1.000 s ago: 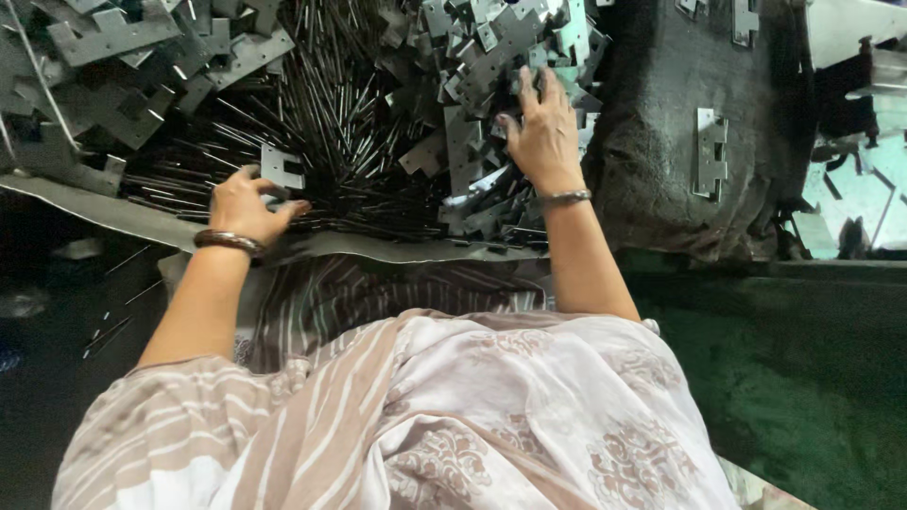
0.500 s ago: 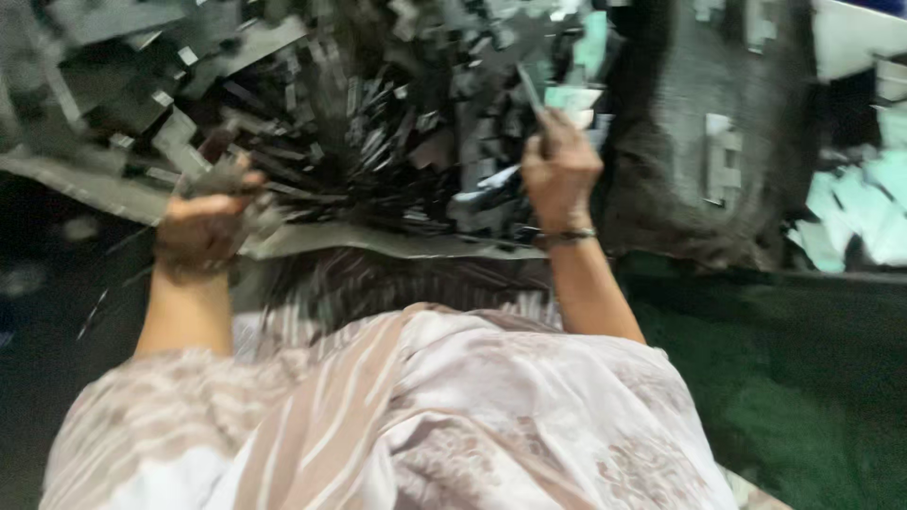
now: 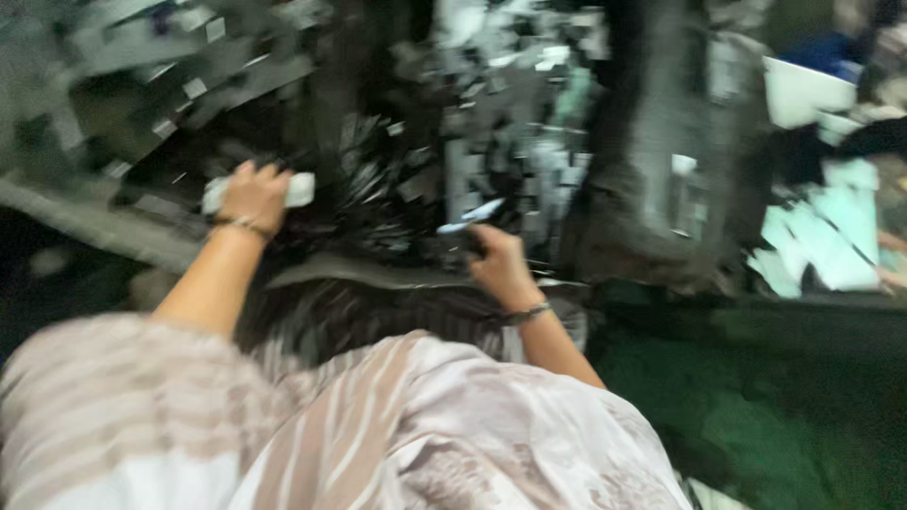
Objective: The person sits on the floor and sorts small metal parts by hand, picking them from a large pile and placing them into a metal tray. The person occasionally inspects individual pieces before placing them in the tray.
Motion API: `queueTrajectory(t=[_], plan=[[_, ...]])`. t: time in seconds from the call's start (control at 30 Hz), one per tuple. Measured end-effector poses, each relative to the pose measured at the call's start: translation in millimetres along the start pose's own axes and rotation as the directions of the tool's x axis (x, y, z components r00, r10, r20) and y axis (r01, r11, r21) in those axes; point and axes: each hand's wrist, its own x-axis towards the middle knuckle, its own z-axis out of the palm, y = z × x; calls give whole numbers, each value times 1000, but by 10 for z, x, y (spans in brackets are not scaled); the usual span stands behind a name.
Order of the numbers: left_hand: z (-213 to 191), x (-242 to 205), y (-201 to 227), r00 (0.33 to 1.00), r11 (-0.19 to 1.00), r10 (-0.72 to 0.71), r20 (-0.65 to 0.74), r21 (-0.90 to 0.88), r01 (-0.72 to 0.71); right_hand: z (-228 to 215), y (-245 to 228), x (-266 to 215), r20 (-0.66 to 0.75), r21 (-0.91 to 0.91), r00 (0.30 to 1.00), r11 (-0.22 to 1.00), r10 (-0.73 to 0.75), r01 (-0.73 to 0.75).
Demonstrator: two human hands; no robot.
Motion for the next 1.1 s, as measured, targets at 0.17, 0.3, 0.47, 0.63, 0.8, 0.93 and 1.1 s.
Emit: queueTrajectory(t=[0.17, 0.3, 0.47, 0.63, 0.8, 0.93, 1.1], plan=[[92, -61, -177, 969, 977, 148, 198, 124, -174, 147, 132, -41, 171, -158, 985, 986, -25, 53], [-42, 79, -162, 943, 934, 308, 125, 148, -325, 94, 151, 28, 35, -59, 999, 998, 20, -18], [17, 182, 56, 956, 890, -242, -165, -430, 151, -134, 233, 52, 35, 637, 905, 688, 425, -348], [49, 188, 473, 420, -594, -619, 663, -746, 303, -221, 107, 16, 368, 851, 796, 171, 481, -496], [-145, 137, 1291, 771, -928, -119, 625, -347, 138, -17, -263, 39, 59, 659, 967, 718, 247, -224], [-276, 120, 1797, 770, -991, 24, 637, -84, 100, 206, -551, -52, 27, 90, 967, 964, -253, 250], [-412, 285, 2065, 729, -663, -116, 674, -599, 449, 344, -647, 31, 91, 110, 963, 964, -253, 242]])
